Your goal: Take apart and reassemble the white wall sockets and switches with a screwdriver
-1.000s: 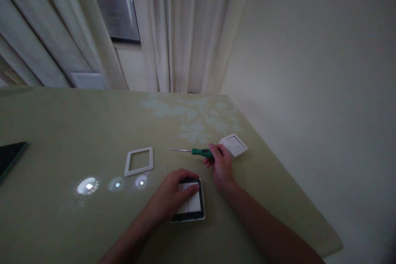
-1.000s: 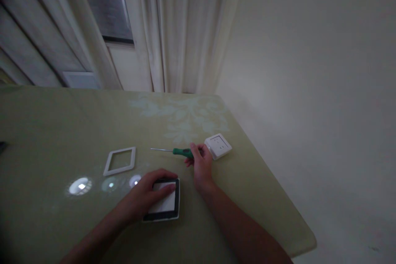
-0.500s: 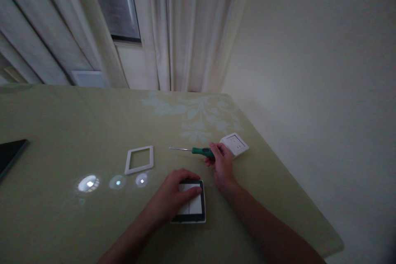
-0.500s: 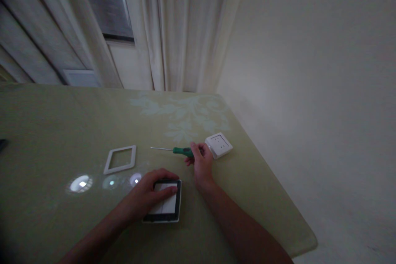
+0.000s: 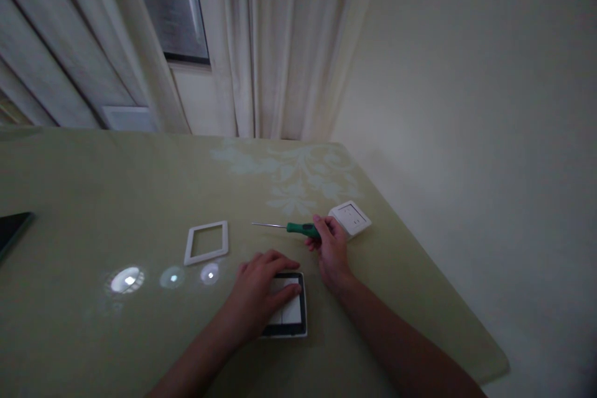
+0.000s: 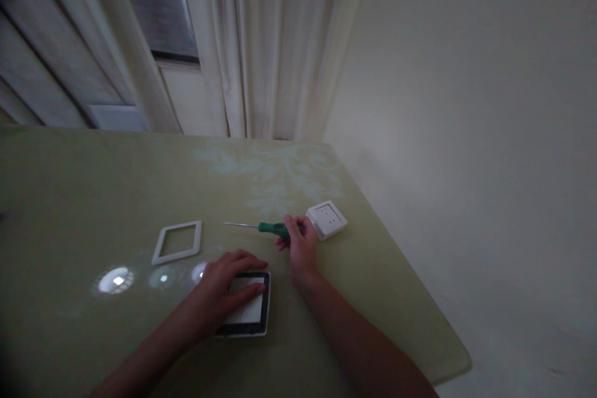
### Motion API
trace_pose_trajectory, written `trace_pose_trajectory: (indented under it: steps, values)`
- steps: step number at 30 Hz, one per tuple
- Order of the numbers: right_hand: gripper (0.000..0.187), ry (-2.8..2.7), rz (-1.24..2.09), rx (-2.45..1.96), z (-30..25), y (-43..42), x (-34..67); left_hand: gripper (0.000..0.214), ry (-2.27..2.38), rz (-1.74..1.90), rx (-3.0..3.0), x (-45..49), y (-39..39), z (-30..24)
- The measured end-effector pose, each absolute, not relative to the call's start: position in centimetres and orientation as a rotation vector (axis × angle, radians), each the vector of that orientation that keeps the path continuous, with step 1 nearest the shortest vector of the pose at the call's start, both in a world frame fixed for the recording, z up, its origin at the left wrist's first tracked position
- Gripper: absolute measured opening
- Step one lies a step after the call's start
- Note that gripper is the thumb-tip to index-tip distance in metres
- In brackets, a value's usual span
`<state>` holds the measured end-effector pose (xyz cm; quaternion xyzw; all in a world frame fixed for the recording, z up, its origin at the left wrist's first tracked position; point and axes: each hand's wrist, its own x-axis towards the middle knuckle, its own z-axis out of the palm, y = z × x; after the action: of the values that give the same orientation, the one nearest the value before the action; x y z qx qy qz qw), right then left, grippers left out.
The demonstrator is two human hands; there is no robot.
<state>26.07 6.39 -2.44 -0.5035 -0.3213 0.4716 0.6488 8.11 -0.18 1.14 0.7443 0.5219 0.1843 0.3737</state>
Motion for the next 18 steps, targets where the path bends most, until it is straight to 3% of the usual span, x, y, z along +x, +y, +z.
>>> trace_pose_trajectory:
  steps: [11, 18]
  values:
    - [0.047, -0.714, 1.044, -1.132, -2.8, 7.0, 26.0, 0.034, 1.424, 0.327, 1.974, 8.2, 0.3, 2.2]
    - [0.043, -0.720, 1.051, -1.115, -3.0, 7.2, 25.9, 0.032, 1.250, 0.269, 1.964, 7.5, 1.0, 3.3]
